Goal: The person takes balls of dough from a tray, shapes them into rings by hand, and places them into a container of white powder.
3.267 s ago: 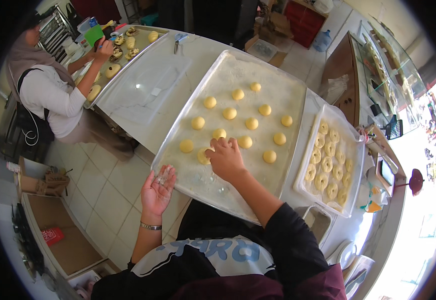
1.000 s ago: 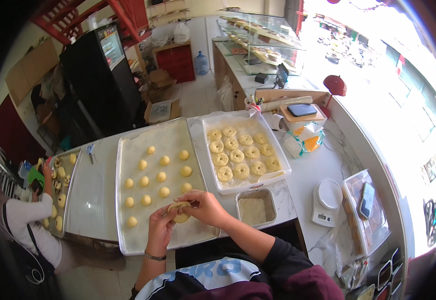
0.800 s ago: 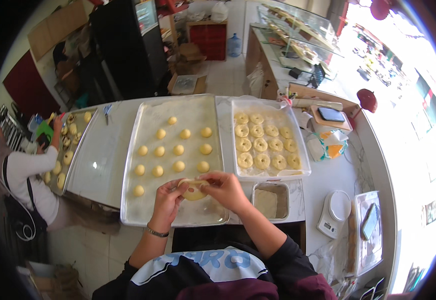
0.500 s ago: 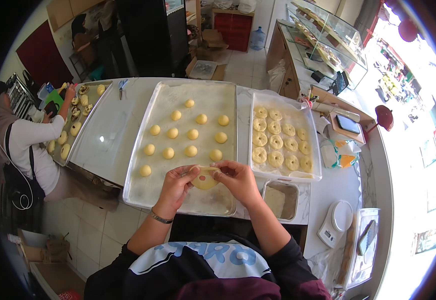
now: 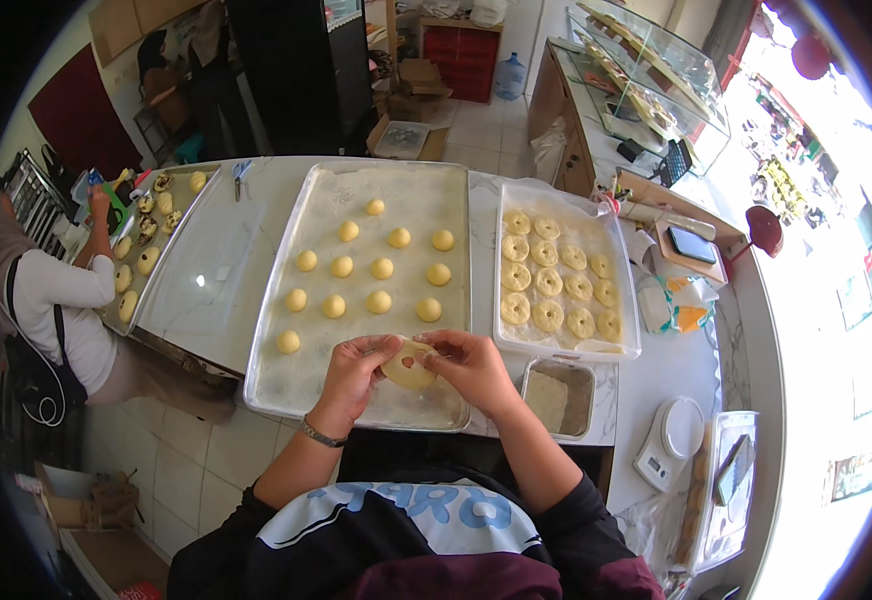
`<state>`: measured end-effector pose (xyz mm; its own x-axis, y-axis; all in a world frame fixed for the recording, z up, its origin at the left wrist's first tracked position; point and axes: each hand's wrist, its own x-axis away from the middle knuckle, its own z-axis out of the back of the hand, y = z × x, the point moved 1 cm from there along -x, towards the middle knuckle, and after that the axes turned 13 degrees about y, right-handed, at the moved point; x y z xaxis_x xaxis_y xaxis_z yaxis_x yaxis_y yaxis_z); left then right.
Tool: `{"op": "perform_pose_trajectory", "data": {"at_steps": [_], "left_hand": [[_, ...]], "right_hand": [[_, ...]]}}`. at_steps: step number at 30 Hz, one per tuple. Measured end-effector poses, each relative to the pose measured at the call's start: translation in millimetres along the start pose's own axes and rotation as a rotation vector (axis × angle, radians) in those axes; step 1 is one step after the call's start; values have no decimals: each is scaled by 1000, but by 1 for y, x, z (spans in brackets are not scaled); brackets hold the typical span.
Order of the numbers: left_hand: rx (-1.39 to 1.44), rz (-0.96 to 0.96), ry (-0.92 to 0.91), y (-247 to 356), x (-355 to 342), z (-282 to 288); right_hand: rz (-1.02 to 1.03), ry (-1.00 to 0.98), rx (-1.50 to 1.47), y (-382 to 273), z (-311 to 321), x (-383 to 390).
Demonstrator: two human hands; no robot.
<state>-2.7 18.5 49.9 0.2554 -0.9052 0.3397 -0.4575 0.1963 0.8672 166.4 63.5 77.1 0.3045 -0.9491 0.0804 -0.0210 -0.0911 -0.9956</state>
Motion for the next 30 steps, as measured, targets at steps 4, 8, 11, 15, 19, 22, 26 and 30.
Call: {"op": "perform_pose_trajectory", "data": {"at_steps": [4,8,11,15,19,22,26,30], "left_hand": [[37,66,-46,-3,1,-9],[-4,15,-34,-7,-4,-10],[42,50,-50,-6,-3,-14],[-7,65,-54,-11,-4,-16],[51,41,-13,-5,-4,-10],[-24,124,-107,-5,0,-13],[2,75,-14,-2,-1,-9],[-38,104,-68,-5,-5,-8]], "right_hand": [[-27,56,-46,-1,2,-1],[1,55,-23,-3,4,7],[-18,95,-36,2,14,5],[-6,46,-47,6,12,6],[-1,128,-36,6,15,3],[7,93,-15,11,11,0],[-4,38,-42,9,7,1],[-37,26,-7,11,9,-4]]}}
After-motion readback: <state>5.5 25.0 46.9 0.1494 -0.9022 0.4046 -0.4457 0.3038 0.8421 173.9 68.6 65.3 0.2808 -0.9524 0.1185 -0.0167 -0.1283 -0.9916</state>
